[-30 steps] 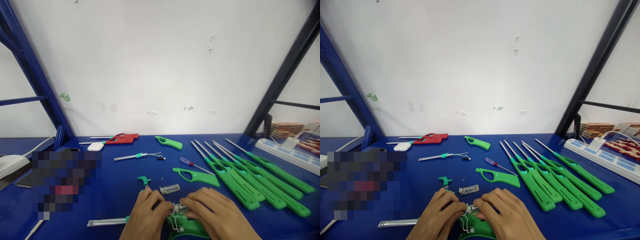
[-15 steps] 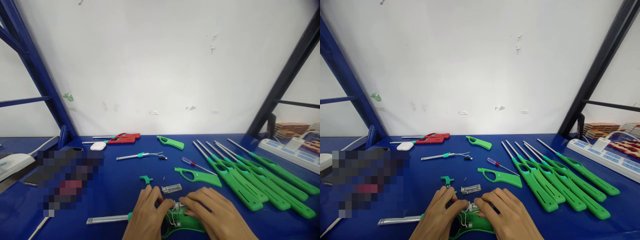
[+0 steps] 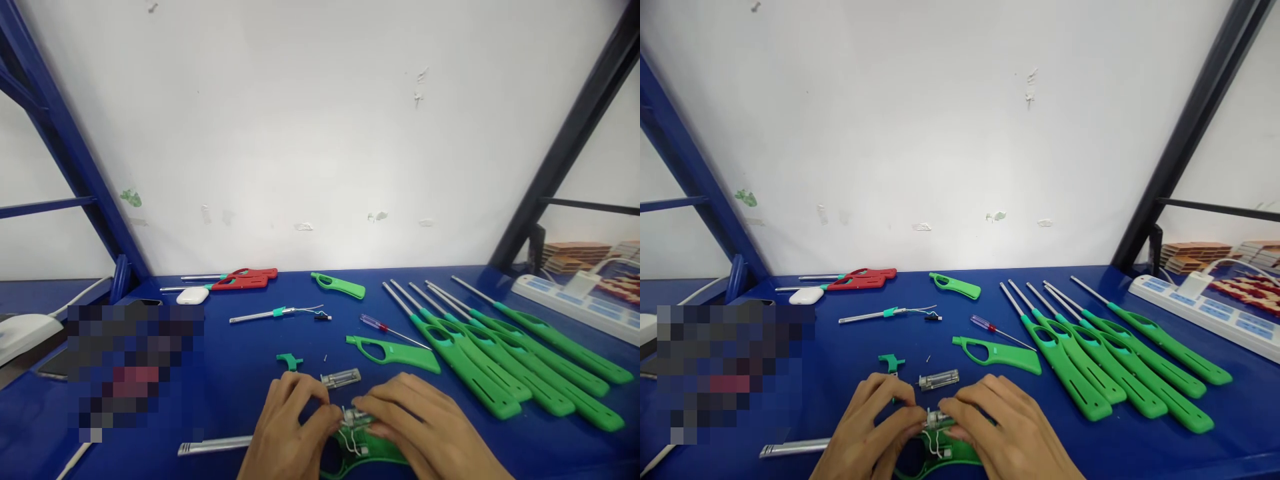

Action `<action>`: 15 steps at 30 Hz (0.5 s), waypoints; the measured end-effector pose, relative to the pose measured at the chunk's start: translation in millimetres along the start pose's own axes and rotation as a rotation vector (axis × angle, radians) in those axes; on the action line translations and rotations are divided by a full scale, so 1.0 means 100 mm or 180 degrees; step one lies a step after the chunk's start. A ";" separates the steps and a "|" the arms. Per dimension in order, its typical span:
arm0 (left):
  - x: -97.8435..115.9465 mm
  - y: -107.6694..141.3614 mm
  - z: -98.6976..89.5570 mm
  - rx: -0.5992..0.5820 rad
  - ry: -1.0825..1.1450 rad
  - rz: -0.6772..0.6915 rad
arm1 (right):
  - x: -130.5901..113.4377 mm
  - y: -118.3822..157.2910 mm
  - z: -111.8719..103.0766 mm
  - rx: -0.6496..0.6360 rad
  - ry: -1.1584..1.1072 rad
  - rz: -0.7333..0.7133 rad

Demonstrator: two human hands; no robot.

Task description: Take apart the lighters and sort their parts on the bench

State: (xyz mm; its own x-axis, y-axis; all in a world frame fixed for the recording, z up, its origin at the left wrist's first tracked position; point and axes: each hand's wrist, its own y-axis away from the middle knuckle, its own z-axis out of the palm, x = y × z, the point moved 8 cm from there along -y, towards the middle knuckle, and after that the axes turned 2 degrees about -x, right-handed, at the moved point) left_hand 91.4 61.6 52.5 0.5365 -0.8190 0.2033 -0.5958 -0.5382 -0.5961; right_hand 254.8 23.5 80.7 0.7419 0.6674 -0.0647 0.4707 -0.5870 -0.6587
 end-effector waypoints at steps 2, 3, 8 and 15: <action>-0.06 -0.04 -0.05 -0.0037 0.0005 -0.0012 | 0.05 -0.03 0.03 -0.0062 -0.0097 0.0056; -0.10 -0.07 -0.07 -0.0054 -0.0021 -0.0045 | 0.10 -0.04 0.06 -0.0126 -0.0116 0.0145; -0.39 -0.30 -0.12 -0.0073 -0.0403 -0.0348 | 0.48 -0.10 0.27 -0.0459 0.0001 0.0702; -0.37 -0.17 -0.13 -0.0151 -0.0675 -0.0384 | 0.38 -0.02 0.21 -0.0449 0.0171 0.0609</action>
State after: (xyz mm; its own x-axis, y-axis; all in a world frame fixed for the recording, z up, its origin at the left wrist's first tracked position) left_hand 74.1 98.2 65.2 0.7159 -0.6910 0.1001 -0.5446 -0.6423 -0.5393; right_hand 272.2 60.0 64.0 0.8465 0.5149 -0.1358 0.3785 -0.7611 -0.5267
